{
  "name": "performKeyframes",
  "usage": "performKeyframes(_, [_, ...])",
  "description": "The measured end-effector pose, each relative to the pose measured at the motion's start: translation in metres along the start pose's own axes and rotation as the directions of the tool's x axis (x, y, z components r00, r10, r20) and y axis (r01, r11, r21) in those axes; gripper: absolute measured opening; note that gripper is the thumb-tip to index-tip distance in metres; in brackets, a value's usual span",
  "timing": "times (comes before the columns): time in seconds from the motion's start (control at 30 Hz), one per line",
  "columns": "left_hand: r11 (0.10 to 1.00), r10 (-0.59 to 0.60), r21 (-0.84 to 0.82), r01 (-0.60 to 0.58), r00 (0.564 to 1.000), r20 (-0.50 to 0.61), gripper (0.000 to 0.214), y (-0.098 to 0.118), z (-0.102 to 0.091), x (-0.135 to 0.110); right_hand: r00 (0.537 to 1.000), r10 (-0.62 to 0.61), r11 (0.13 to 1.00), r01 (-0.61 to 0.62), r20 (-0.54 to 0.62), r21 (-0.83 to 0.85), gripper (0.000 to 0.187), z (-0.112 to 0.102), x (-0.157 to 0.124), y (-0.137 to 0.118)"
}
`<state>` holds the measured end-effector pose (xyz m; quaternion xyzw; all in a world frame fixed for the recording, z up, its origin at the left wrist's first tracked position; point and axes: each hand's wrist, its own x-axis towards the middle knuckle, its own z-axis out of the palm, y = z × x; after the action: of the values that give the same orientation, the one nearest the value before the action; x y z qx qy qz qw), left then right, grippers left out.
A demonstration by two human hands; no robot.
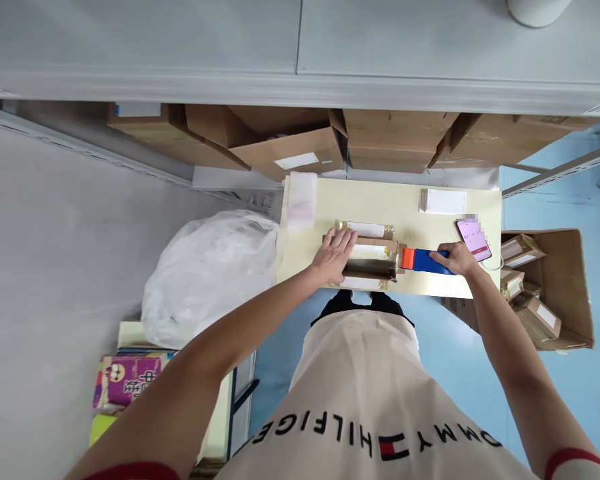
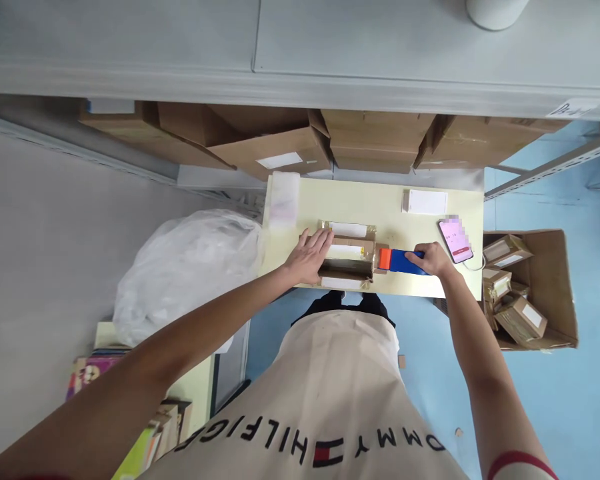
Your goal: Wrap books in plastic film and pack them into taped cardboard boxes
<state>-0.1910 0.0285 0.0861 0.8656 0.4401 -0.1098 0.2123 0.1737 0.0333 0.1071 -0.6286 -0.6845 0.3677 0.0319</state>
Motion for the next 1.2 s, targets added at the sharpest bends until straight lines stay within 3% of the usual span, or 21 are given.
performKeyframes(0.17, [0.99,0.141,0.011,-0.141,0.99,0.015,0.129,0.055,0.003,0.025,1.0,-0.024,0.999,0.024,0.017,0.025,0.06,0.02,0.013,-0.013])
performKeyframes(0.3, [0.987,0.158,0.026,-0.158,0.987,0.004,0.11,0.082,0.006,0.041,0.997,-0.044,0.999,0.042,0.067,0.023,0.058,0.018,0.013,-0.009])
performKeyframes(0.47, [0.991,0.122,0.049,-0.122,0.992,0.02,0.102,0.078,0.008,0.044,0.991,-0.029,1.0,0.028,0.133,0.006,0.06,0.002,-0.001,0.018])
performKeyframes(0.57, [0.991,0.116,0.061,-0.117,0.993,0.016,0.098,0.077,0.008,0.043,0.989,-0.003,0.995,0.018,0.145,-0.097,0.062,-0.007,-0.008,0.018])
performKeyframes(0.63, [0.991,0.124,0.058,-0.124,0.992,-0.001,0.096,0.079,0.009,0.041,0.988,0.069,0.973,-0.036,0.135,-0.229,0.062,-0.007,-0.007,0.002])
performKeyframes(0.77, [0.985,0.167,0.049,-0.165,0.985,-0.036,0.078,0.082,0.011,0.038,0.97,0.228,0.87,-0.163,0.087,-0.465,0.058,0.007,0.003,-0.055])
performKeyframes(0.87, [0.984,0.176,0.052,-0.173,0.982,-0.064,0.061,0.081,0.012,0.035,0.975,0.213,0.823,-0.14,0.07,-0.55,0.049,0.024,0.008,-0.089])
performKeyframes(0.97, [0.984,0.173,0.051,-0.169,0.981,-0.09,0.053,0.08,0.012,0.033,0.974,0.207,0.807,-0.115,0.095,-0.579,0.04,0.034,0.004,-0.099])
performKeyframes(1.07, [0.986,0.169,0.017,-0.168,0.982,-0.089,0.06,0.08,0.01,0.034,0.966,0.255,0.821,-0.242,-0.048,-0.518,0.047,0.036,-0.007,-0.088])
performKeyframes(1.2, [0.968,0.205,-0.128,-0.215,0.975,-0.085,0.101,0.073,0.002,0.032,0.904,0.334,0.844,-0.413,-0.267,-0.344,0.047,0.043,-0.021,-0.053])
